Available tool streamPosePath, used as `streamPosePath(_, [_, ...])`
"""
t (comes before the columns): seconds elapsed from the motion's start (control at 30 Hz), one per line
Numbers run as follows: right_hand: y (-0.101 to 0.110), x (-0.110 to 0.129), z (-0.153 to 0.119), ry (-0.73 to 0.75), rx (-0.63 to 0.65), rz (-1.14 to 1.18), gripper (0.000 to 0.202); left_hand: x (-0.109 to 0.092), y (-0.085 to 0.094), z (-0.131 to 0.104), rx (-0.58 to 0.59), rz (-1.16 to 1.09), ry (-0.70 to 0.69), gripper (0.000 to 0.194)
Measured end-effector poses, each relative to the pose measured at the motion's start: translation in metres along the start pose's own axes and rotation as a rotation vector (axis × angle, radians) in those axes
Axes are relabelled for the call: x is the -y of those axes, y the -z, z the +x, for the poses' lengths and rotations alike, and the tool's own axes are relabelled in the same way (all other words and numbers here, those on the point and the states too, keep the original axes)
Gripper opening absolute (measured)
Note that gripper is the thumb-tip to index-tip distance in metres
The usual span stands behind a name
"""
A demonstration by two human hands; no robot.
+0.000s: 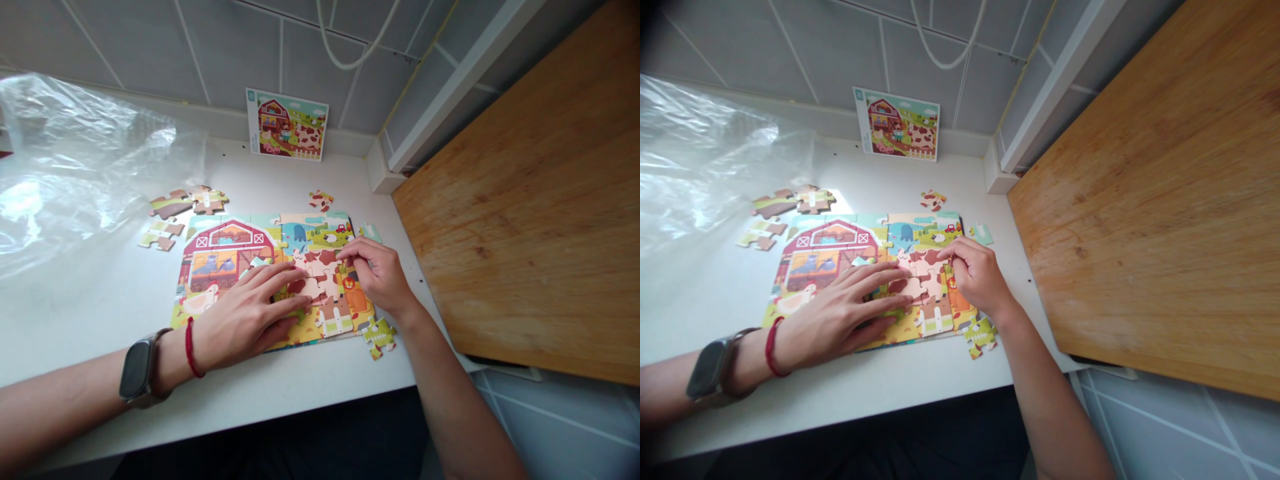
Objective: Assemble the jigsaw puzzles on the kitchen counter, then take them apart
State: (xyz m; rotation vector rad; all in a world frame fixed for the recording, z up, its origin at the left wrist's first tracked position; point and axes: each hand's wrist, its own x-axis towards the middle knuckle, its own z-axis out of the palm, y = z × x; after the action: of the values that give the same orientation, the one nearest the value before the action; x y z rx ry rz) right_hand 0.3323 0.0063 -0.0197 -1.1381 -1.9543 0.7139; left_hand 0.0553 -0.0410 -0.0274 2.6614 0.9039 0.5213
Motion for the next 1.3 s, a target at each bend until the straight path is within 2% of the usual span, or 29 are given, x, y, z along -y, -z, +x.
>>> streamPosePath(0.47, [-0.002, -0.003, 0.000, 0.017, -0.035, -0.029, 0.031, 0.001, 0.000, 0.001, -0.018, 0.000, -0.011, 0.030])
streamPosePath(0.63, [-0.002, -0.004, -0.001, 0.013, -0.009, -0.027, 0.031, 0.002, 0.000, -0.001, -0.087, 0.003, 0.016, 0.024])
streamPosePath(0.77, [-0.002, -0.002, -0.001, 0.016, 0.003, -0.026, 0.030, 0.002, 0.002, 0.000, -0.152, -0.028, 0.089, 0.029])
streamPosePath(0.87, [-0.002, 0.001, -0.001, 0.042, 0.046, -0.020, 0.025, 0.000, 0.006, 0.002, -0.209, -0.165, 0.130, 0.028])
streamPosePath(1.0, [-0.005, 0.006, -0.002, 0.113, 0.122, -0.034, 0.015, 0.000, 0.009, 0.000, -0.368, -0.446, 0.259, 0.012])
streamPosePath(1.17, [-0.009, 0.008, -0.002, 0.137, 0.150, -0.060, 0.017, 0.009, 0.004, 0.000, -0.626, -0.712, 0.293, 0.025])
streamPosePath(1.3, [-0.009, 0.008, -0.001, 0.134, 0.138, -0.058, 0.015, 0.014, 0.001, 0.002, -0.652, -0.827, 0.323, 0.027])
